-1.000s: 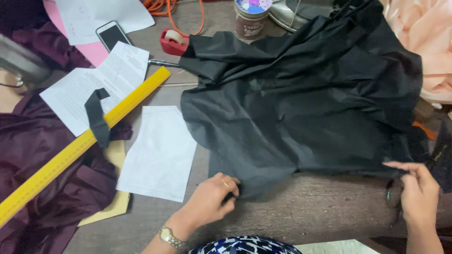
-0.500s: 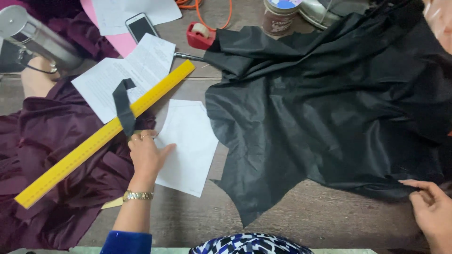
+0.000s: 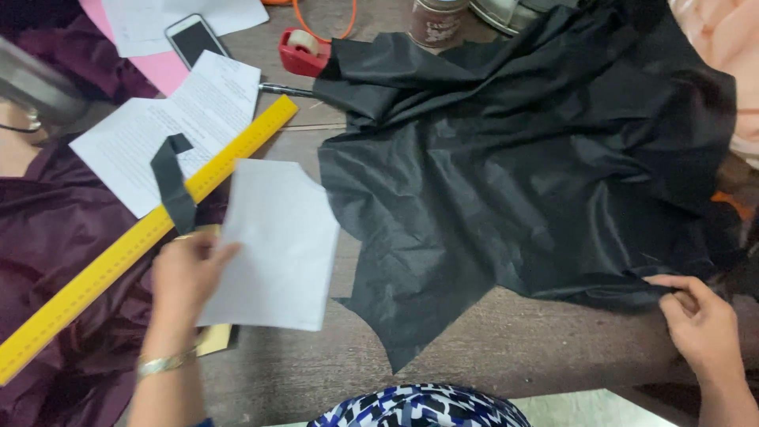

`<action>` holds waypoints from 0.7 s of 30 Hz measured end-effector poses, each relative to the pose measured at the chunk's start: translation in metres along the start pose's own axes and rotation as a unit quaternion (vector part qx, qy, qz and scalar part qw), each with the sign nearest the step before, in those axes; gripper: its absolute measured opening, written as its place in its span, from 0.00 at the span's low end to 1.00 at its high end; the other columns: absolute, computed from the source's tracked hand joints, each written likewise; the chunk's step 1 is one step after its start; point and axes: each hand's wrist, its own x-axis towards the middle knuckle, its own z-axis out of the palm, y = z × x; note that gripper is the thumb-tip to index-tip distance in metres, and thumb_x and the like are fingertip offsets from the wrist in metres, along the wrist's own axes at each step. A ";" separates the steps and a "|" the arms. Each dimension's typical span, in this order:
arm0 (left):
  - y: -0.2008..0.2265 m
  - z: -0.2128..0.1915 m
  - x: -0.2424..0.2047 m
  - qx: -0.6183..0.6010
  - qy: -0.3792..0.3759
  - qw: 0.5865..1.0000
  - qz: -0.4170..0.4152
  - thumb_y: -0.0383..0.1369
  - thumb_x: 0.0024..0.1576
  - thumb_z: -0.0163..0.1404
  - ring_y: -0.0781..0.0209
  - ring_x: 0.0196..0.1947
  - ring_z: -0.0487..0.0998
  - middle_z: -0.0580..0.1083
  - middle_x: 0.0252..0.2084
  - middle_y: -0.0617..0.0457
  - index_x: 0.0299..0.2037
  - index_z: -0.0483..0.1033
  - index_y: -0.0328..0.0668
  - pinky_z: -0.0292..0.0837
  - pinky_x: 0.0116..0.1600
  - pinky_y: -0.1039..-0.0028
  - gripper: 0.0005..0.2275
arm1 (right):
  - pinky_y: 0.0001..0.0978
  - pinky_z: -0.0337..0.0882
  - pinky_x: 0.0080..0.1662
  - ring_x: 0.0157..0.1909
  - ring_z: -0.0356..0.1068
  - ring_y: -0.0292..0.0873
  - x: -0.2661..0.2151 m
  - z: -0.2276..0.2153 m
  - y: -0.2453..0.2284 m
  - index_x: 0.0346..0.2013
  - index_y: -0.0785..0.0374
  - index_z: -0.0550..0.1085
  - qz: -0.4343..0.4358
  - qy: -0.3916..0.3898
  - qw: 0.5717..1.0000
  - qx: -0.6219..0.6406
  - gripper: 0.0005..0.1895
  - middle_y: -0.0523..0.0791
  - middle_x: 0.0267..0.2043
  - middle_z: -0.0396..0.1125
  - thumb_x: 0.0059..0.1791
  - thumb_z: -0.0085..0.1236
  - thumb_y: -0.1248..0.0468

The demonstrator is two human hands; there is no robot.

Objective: The person uses shears to cut a piece of black fabric along marked lines on a wooden table. After cutting, the person removes the cut piece and smooths the remaining fabric with their hands.

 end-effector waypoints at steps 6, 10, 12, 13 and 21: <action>-0.018 -0.051 -0.009 0.015 0.041 0.997 -0.062 0.44 0.53 0.57 0.47 0.39 0.77 0.79 0.39 0.44 0.43 0.80 0.37 0.67 0.45 0.61 0.18 | 0.34 0.55 0.29 0.24 0.54 0.40 0.002 0.001 0.016 0.47 0.65 0.77 0.025 -0.003 0.999 -0.024 0.15 0.49 0.26 0.67 0.52 0.43 0.76; -0.025 -0.034 -0.014 0.225 0.168 0.960 -0.020 0.46 0.52 0.56 0.44 0.45 0.73 0.74 0.48 0.42 0.52 0.77 0.42 0.70 0.44 0.59 0.21 | 0.33 0.61 0.39 0.34 0.62 0.41 0.000 0.001 0.009 0.47 0.67 0.75 0.001 -0.004 1.000 -0.013 0.14 0.50 0.41 0.71 0.51 0.43 0.76; -0.025 0.003 -0.016 0.342 0.262 0.902 0.022 0.51 0.49 0.57 0.50 0.46 0.70 0.71 0.52 0.44 0.55 0.74 0.51 0.69 0.44 0.66 0.25 | 0.34 0.65 0.46 0.42 0.68 0.43 -0.001 0.000 0.004 0.47 0.68 0.75 -0.002 -0.004 1.000 -0.016 0.14 0.51 0.48 0.71 0.51 0.43 0.76; -0.022 0.027 -0.018 0.172 0.163 0.957 0.166 0.36 0.49 0.50 0.47 0.48 0.70 0.70 0.51 0.43 0.53 0.71 0.45 0.64 0.49 0.62 0.20 | 0.32 0.64 0.47 0.42 0.67 0.41 -0.001 0.000 0.004 0.46 0.66 0.75 0.006 0.000 1.000 -0.009 0.14 0.49 0.46 0.71 0.50 0.44 0.76; 0.073 0.097 -0.079 0.115 -0.098 0.764 0.627 0.33 0.48 0.55 0.47 0.60 0.63 0.67 0.58 0.46 0.51 0.73 0.44 0.58 0.58 0.56 0.19 | 0.35 0.49 0.27 0.20 0.45 0.40 -0.008 -0.012 -0.015 0.48 0.63 0.75 0.000 0.000 0.999 -0.046 0.13 0.46 0.15 0.49 0.54 0.42 0.73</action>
